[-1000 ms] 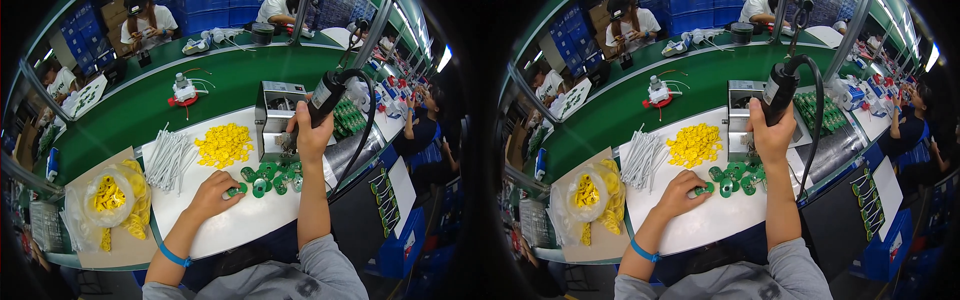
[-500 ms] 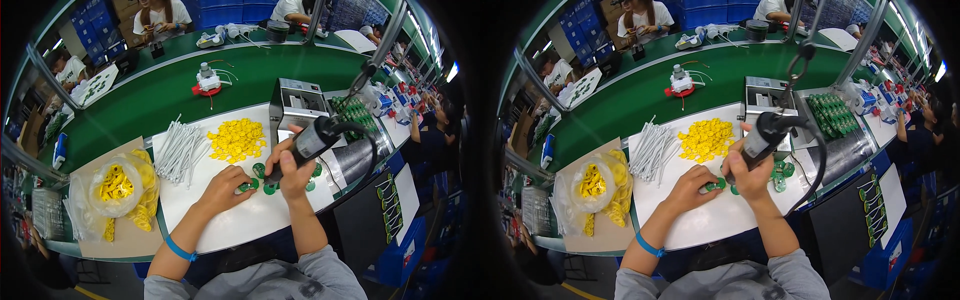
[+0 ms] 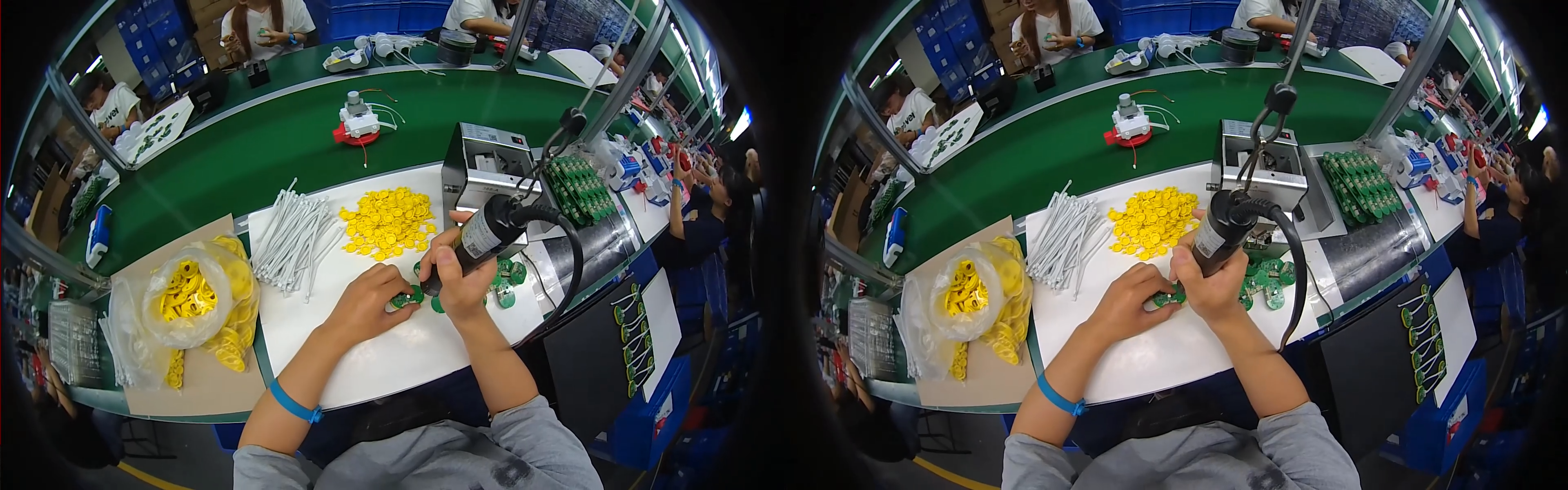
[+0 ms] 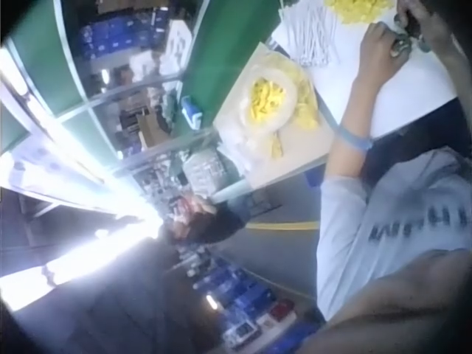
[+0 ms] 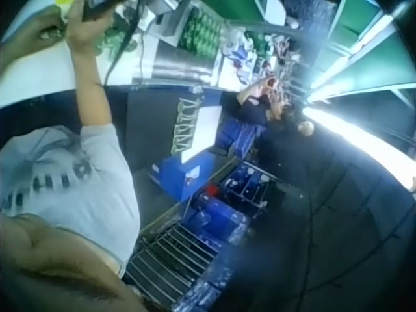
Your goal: The person assembles small yellow plastic parts onto green printed circuit boards using an electric screwdriver to secure them with screws.
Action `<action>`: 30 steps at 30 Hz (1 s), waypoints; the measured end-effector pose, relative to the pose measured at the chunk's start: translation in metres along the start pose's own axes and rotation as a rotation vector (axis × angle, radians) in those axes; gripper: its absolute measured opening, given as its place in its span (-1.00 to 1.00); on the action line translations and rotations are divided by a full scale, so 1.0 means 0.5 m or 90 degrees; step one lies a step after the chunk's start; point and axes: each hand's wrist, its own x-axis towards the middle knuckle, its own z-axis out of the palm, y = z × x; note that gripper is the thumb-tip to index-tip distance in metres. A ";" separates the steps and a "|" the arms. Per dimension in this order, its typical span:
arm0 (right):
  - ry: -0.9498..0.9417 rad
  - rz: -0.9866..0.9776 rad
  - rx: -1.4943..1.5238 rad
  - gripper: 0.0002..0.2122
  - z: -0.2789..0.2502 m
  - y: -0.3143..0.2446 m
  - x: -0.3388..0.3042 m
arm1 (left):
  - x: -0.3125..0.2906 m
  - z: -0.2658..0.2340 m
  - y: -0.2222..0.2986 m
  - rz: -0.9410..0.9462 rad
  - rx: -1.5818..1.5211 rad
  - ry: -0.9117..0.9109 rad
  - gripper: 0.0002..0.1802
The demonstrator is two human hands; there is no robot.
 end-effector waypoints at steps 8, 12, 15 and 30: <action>0.051 -0.002 0.115 -0.55 0.008 -0.019 -0.006 | -0.002 -0.004 0.007 0.000 0.002 0.001 -0.79; 0.048 0.012 0.110 -0.56 0.008 -0.013 -0.009 | -0.005 -0.006 0.007 0.000 0.010 0.005 -0.80; 0.012 0.041 0.080 -0.64 0.008 -0.010 -0.015 | -0.009 -0.006 0.007 -0.006 0.008 0.004 -0.80; -0.033 0.052 0.209 -0.35 0.007 -0.046 0.018 | -0.026 -0.022 0.020 -0.002 -0.008 -0.006 -0.80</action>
